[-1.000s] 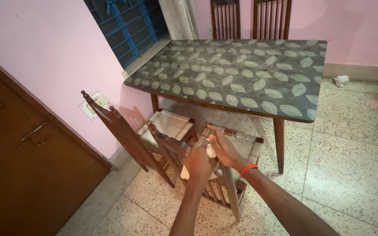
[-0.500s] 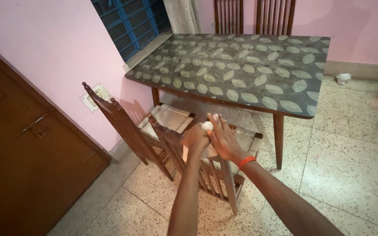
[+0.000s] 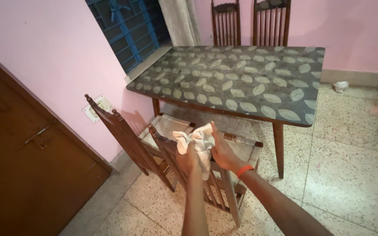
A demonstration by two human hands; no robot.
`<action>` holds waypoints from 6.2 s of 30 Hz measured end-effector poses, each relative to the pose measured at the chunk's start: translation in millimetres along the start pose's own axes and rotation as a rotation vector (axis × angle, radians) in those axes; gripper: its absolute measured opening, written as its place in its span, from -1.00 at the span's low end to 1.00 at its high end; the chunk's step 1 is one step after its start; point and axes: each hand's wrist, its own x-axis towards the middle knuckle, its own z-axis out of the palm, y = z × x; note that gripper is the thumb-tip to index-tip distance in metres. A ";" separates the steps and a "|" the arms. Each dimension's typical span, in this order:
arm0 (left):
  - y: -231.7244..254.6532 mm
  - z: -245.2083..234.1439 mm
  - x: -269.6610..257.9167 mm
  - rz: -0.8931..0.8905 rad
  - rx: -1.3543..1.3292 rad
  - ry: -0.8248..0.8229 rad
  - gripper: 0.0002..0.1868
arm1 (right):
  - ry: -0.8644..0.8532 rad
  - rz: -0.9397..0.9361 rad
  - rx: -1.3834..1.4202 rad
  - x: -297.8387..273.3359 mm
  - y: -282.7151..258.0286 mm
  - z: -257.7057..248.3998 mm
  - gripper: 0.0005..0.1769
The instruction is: The person wipes the backrest and seat of a wooden chair with a white cloth. They then move to a second chair and repeat the wiping process on its backrest and seat.
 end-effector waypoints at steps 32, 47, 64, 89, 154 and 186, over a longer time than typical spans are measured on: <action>-23.0 -19.2 15.0 0.433 0.843 0.014 -0.31 | -0.036 0.030 -0.082 3.5 -9.5 -2.8 -0.64; -10.5 -16.0 62.0 0.634 0.875 0.177 -0.35 | 0.194 0.241 0.100 -6.5 24.7 21.4 -0.28; 17.8 -18.3 92.6 0.599 1.162 -0.092 -0.23 | 0.292 0.144 0.120 -7.6 22.0 24.9 -0.42; 12.4 -12.2 57.2 0.546 1.036 -0.049 -0.32 | 0.310 0.129 0.152 -9.3 22.6 25.2 -0.44; 48.9 -36.7 -85.9 0.039 0.190 -0.548 0.14 | 0.360 0.386 0.849 -0.5 -27.8 -45.5 -0.17; -27.1 -35.1 -97.6 0.607 0.728 -0.586 -0.17 | 0.042 0.684 -0.013 -55.8 104.7 -44.6 -0.40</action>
